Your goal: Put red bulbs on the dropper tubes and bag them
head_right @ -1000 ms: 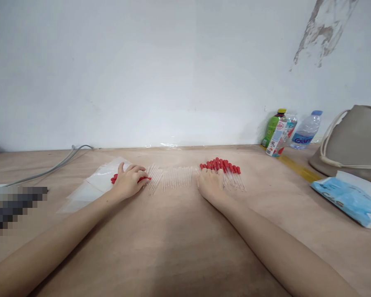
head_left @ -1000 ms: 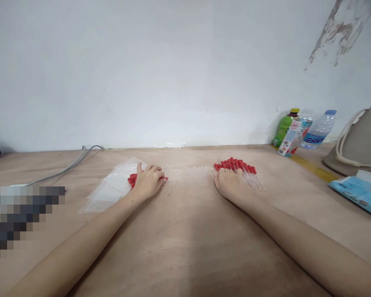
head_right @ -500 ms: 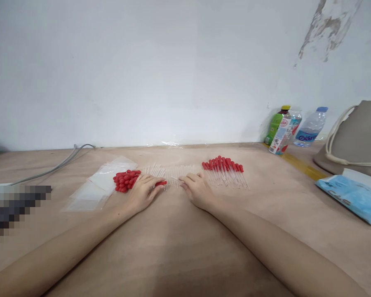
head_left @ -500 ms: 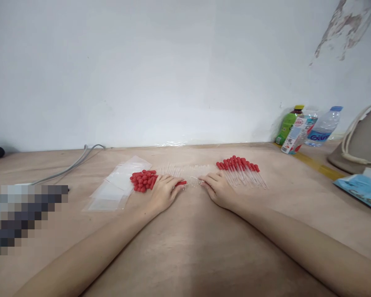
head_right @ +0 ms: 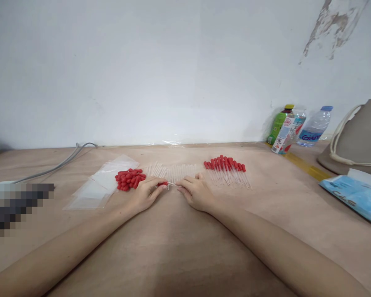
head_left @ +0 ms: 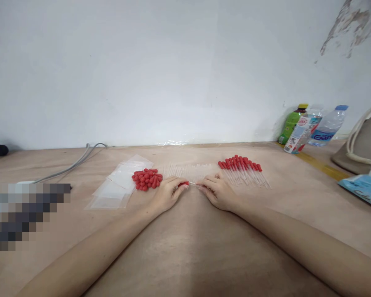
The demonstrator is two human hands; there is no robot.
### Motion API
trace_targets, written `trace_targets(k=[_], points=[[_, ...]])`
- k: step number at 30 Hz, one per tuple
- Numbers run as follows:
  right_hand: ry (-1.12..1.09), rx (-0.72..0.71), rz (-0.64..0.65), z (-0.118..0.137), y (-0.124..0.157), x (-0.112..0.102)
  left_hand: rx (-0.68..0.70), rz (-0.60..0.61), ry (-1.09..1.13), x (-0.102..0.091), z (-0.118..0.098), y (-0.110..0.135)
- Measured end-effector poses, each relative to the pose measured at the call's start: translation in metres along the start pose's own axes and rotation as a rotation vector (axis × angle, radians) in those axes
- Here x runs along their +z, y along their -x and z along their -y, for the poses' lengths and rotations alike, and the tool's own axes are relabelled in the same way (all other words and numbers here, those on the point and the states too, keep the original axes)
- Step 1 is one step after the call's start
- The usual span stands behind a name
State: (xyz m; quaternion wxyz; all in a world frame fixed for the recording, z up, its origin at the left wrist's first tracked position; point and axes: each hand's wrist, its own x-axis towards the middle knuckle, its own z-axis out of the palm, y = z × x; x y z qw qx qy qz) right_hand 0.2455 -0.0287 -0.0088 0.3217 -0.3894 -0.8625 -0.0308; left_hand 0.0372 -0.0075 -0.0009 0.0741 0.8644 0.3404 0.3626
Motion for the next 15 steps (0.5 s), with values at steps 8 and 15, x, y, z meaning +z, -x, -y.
trace_targets(k=[8, 15], points=[[-0.025, -0.031, 0.022, -0.006, -0.001, -0.004, 0.047, 0.095, 0.081, -0.005, -0.003, -0.001], [0.033, -0.062, 0.030, -0.011, -0.001, -0.001, 0.074, 0.163, 0.066, -0.007, -0.004, -0.001]])
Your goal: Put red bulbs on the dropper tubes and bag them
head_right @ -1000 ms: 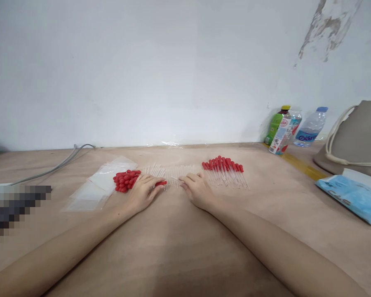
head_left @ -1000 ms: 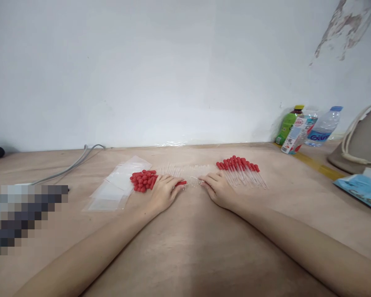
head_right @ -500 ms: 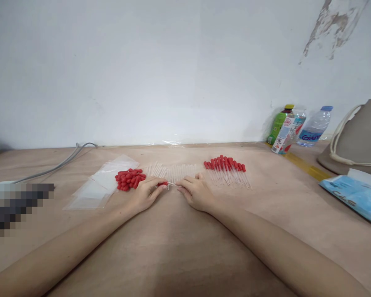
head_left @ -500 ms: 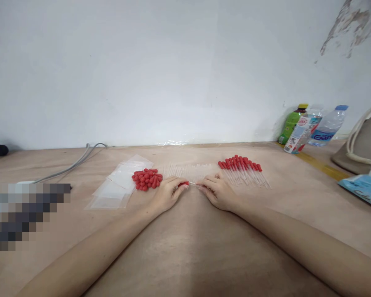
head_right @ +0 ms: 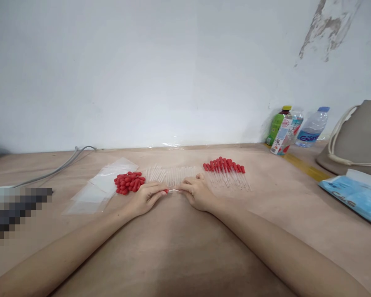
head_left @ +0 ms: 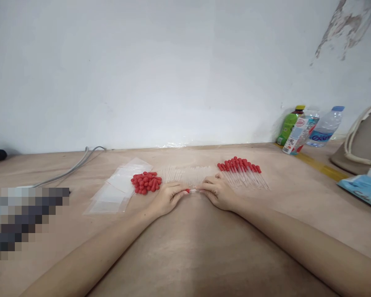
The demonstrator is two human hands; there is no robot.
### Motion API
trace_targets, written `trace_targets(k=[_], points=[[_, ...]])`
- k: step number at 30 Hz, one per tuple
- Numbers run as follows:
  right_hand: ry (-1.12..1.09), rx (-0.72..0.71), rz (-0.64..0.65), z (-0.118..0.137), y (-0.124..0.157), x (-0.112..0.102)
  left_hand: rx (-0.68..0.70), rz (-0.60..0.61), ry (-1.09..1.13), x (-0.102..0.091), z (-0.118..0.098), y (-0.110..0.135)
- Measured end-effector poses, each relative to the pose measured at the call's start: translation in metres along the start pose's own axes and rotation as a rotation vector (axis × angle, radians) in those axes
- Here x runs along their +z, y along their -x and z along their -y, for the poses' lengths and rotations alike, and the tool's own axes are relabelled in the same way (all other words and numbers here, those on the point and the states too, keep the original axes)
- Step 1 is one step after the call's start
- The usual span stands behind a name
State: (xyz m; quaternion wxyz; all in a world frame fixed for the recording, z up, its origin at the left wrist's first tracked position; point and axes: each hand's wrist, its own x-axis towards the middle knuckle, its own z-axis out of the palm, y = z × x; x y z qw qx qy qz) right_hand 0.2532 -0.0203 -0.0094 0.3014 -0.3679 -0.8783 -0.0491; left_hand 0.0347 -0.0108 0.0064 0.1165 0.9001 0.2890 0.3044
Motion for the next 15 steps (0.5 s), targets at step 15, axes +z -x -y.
trace_targets(k=[15], points=[[-0.009, -0.005, 0.000, 0.0012, -0.0021, 0.0000, -0.038, 0.007, 0.019, 0.0026, 0.0014, 0.0002]])
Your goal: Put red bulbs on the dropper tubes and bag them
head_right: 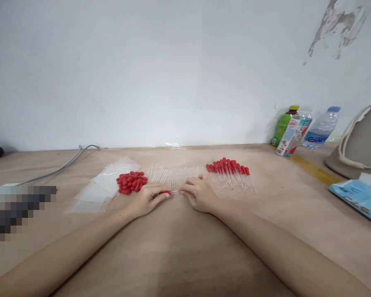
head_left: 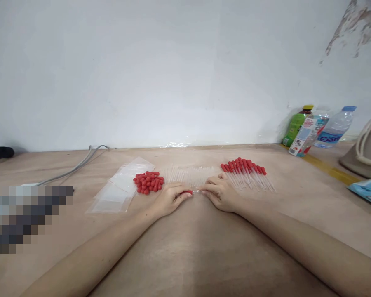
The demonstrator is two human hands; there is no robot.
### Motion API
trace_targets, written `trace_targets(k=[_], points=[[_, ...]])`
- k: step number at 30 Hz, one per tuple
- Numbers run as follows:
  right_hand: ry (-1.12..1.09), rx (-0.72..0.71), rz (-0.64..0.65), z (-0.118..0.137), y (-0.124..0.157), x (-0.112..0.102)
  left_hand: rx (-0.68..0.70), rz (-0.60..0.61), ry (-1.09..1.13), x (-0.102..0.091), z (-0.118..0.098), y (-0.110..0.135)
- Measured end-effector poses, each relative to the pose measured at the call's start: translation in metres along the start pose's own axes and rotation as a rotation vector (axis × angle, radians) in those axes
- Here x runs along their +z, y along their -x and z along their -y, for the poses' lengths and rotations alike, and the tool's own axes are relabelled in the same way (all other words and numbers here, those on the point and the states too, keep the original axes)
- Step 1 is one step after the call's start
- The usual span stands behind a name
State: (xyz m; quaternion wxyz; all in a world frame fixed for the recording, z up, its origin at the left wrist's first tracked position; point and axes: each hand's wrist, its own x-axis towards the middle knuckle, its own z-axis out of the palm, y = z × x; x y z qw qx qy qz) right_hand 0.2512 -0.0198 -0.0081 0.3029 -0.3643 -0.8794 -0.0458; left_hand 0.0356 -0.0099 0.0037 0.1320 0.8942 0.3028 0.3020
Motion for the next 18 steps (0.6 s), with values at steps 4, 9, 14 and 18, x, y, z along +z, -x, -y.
trace_targets(k=[4, 9, 14, 18], points=[[-0.007, -0.007, 0.001, 0.0002, -0.0007, 0.0003, 0.001, 0.003, 0.002, -0.0006, 0.0000, -0.0003], [-0.010, -0.020, 0.023, 0.0008, -0.0022, -0.0002, -0.004, 0.008, 0.009, 0.0001, 0.0011, -0.0001], [0.009, -0.033, 0.035, 0.0017, -0.0046, -0.0006, -0.013, 0.002, 0.007, 0.0012, 0.0039, 0.0002], [0.019, -0.036, 0.069, 0.0031, -0.0055, 0.0003, -0.021, 0.013, -0.006, 0.0018, 0.0061, 0.0007]])
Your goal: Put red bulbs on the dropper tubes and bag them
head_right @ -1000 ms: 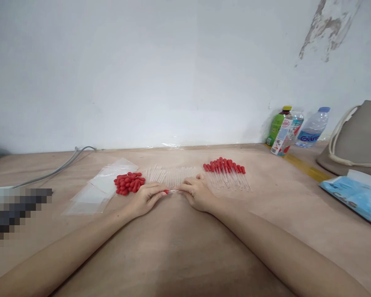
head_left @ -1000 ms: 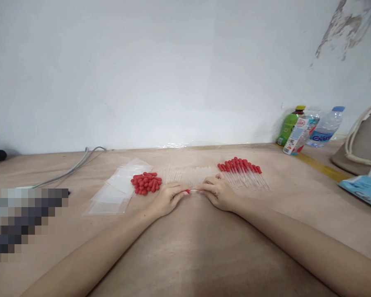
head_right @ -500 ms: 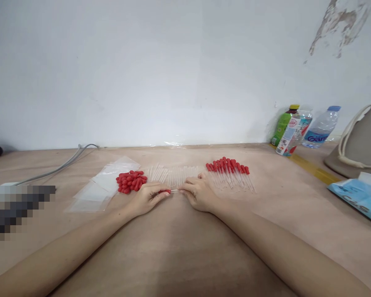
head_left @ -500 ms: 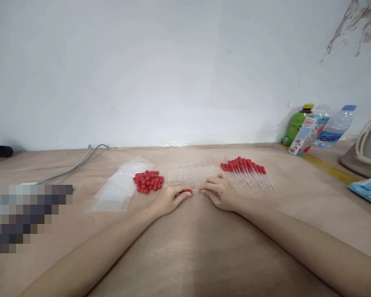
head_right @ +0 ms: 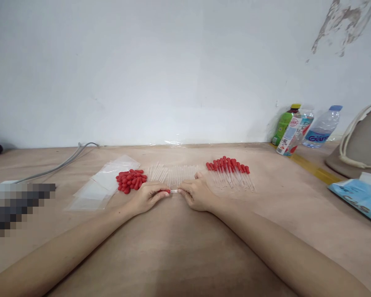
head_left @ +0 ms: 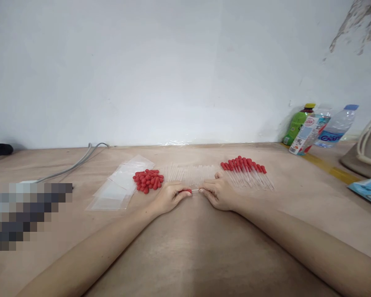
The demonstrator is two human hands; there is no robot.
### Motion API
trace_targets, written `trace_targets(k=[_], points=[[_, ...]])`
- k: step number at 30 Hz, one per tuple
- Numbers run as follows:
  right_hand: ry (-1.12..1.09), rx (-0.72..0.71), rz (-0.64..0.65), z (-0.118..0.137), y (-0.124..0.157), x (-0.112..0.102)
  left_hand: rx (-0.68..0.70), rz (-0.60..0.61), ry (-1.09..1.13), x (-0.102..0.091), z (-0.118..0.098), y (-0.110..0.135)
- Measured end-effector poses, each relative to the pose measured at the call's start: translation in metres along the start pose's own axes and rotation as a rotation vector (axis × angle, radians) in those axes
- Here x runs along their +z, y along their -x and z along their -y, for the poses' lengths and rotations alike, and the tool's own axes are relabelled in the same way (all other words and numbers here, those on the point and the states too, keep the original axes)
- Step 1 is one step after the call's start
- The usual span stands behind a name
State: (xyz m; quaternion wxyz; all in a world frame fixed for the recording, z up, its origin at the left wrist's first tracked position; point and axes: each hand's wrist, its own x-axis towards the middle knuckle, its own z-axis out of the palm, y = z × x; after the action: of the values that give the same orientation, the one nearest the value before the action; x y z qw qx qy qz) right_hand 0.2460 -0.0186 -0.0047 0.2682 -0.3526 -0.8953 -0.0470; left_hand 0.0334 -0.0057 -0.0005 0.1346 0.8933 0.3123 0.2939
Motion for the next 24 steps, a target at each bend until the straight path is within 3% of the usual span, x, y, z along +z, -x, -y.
trace_targets(k=[10, 16, 24], points=[[-0.135, 0.066, 0.061, 0.0001, -0.0002, 0.0014, -0.047, -0.014, 0.036, 0.0002, -0.0008, -0.0013], [-0.258, 0.158, -0.039, -0.0035, 0.0038, -0.0018, -0.103, -0.048, 0.046, -0.0007, -0.0007, -0.0017], [-0.242, 0.106, -0.090, -0.0025, 0.0011, 0.0042, -0.090, -0.037, 0.043, -0.0016, -0.0029, 0.0003]])
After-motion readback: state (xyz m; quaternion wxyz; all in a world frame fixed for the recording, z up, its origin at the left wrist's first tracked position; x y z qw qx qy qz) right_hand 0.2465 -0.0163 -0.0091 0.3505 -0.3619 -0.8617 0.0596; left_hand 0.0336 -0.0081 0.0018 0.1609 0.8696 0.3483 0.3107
